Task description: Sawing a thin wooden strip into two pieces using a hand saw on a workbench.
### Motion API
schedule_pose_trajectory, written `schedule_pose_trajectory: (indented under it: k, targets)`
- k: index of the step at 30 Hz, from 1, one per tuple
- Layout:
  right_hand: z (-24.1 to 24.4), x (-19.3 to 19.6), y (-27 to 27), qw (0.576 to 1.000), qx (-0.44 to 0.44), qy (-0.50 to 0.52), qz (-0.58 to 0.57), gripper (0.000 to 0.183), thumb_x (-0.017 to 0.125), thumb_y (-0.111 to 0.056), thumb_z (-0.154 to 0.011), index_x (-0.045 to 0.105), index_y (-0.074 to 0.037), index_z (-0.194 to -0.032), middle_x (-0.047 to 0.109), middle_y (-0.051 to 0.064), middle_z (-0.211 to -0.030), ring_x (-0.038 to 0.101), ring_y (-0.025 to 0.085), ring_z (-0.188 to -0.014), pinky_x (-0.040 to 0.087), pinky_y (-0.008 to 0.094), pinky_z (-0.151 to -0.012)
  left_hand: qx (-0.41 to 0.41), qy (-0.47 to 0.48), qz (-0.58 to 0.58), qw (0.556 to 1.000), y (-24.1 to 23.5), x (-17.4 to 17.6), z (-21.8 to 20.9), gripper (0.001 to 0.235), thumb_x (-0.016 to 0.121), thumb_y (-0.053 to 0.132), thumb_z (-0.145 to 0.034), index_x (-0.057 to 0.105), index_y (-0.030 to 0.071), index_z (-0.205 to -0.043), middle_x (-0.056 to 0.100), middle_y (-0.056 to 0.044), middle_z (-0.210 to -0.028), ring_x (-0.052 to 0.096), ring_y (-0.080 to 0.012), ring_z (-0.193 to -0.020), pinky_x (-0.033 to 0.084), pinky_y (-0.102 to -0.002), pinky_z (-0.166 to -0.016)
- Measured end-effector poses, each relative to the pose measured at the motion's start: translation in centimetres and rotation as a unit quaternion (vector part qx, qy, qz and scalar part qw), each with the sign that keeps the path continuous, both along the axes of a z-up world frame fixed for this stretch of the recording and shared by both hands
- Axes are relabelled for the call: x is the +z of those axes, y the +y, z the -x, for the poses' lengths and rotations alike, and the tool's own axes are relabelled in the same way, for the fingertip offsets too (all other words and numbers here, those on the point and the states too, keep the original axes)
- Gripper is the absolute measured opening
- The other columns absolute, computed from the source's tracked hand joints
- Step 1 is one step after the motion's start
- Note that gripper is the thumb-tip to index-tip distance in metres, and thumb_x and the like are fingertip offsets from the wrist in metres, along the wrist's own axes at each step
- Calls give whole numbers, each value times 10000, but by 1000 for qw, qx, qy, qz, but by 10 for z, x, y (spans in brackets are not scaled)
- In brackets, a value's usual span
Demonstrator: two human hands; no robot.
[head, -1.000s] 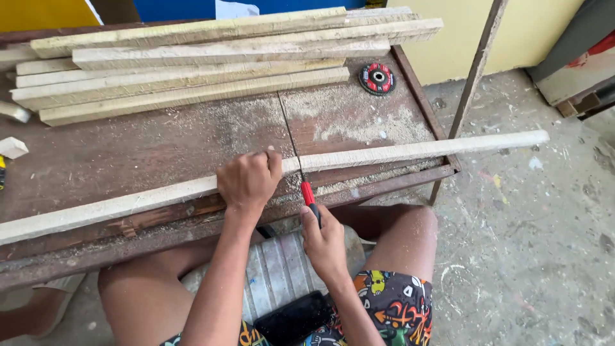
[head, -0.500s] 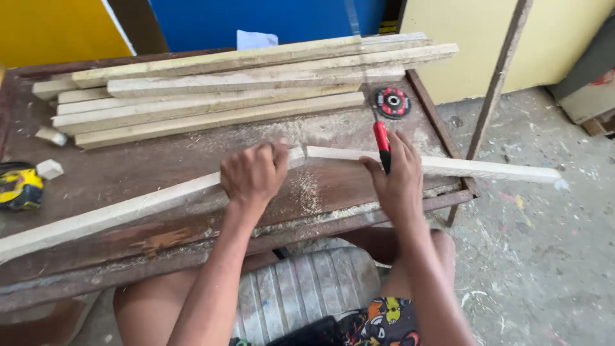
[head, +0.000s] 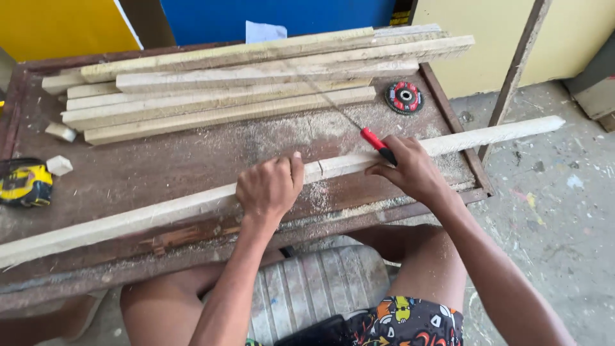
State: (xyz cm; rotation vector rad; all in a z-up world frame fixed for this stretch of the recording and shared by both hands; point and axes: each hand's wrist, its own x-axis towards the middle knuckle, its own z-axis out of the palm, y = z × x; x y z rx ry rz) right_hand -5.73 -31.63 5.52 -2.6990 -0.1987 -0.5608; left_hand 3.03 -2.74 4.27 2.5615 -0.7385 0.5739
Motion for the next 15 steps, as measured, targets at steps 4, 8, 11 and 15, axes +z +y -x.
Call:
schedule_pose_trajectory:
  k: [4,8,11,15]
  targets:
    - [16,31,18,998,-10,-41,45,439,862,-358,-839,590,-52,-997,611,115,-694,670,368,-760,521,441,-814,44,-6,-32,999,-2,27,-18,551,399,379,-1029,646,198,-571,618,-60,-490,680,-258,-461,525,-405,-460]
    - [30,55,23,981,-19,-138,132,382,888,-312,-868,647,-67,-1035,686,89,-785,703,294,-837,554,384,-802,-16,68,-41,997,9,72,-20,598,362,354,-1019,688,122,-574,593,-99,-458,655,-310,-436,508,-433,-469]
    - [18,76,14,989,7,-102,103,371,882,-292,-875,653,-53,-1045,689,125,-806,703,336,-817,554,421,-761,-48,90,-18,995,18,92,-12,607,374,335,-1018,671,97,-545,559,-116,-425,616,-312,-399,485,-413,-476]
    - [2,110,11,993,62,-26,98,329,885,-189,-840,686,-11,-1031,684,186,-802,704,378,-752,567,447,-703,-10,-21,-22,999,19,67,-10,629,402,347,-1054,570,174,-474,491,-73,-377,549,-249,-336,426,-345,-437]
